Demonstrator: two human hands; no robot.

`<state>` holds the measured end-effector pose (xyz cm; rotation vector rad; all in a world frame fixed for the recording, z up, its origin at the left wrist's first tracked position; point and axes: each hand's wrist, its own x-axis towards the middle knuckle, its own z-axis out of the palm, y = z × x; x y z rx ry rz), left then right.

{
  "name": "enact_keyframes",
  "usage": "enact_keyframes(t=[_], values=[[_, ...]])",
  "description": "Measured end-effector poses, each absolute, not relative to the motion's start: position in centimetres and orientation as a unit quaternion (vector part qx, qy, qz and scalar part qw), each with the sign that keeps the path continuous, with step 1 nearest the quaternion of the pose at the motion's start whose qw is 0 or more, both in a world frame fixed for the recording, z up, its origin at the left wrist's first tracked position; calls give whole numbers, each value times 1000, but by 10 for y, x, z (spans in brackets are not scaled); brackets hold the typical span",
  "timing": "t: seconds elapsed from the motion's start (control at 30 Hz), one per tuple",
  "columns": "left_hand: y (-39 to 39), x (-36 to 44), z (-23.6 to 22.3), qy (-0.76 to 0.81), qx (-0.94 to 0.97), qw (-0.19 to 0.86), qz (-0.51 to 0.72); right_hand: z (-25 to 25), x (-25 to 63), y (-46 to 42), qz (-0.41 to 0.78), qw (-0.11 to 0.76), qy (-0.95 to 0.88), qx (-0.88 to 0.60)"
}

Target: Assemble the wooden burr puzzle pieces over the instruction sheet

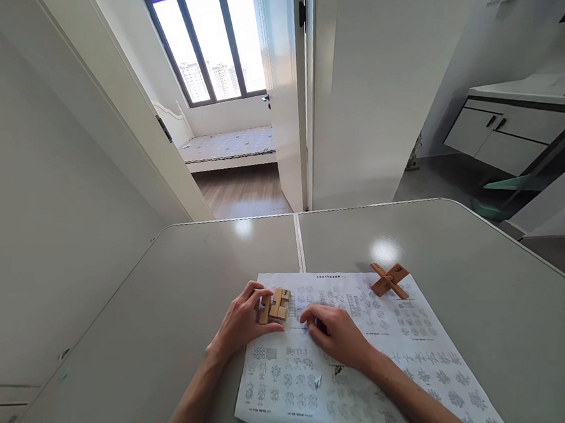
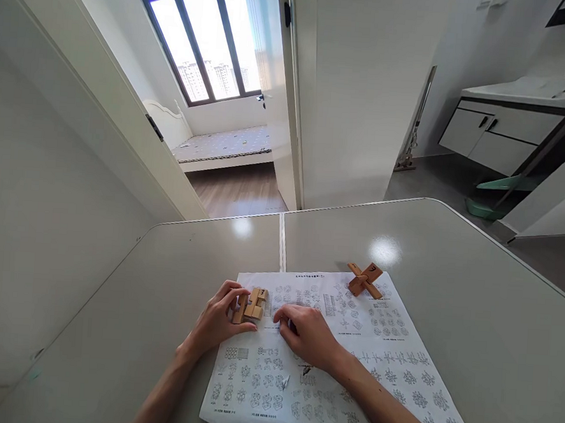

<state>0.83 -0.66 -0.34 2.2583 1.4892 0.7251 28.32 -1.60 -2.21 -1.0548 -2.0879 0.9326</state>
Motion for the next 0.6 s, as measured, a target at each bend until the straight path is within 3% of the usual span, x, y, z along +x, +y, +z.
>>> enact_keyframes(t=[0.1, 0.2, 0.4, 0.6], values=[[-7, 14, 3, 532, 723, 242, 369, -22, 283, -16, 353, 307, -789, -398], [-8, 20, 6, 507, 592, 407, 477, -22, 283, -16, 354, 307, -790, -396], [-8, 23, 8, 453, 473, 578, 487, -22, 283, -16, 356, 306, -791, -392], [-5, 17, 18, 420, 392, 657, 488, -21, 283, -16, 355, 305, -791, -394]])
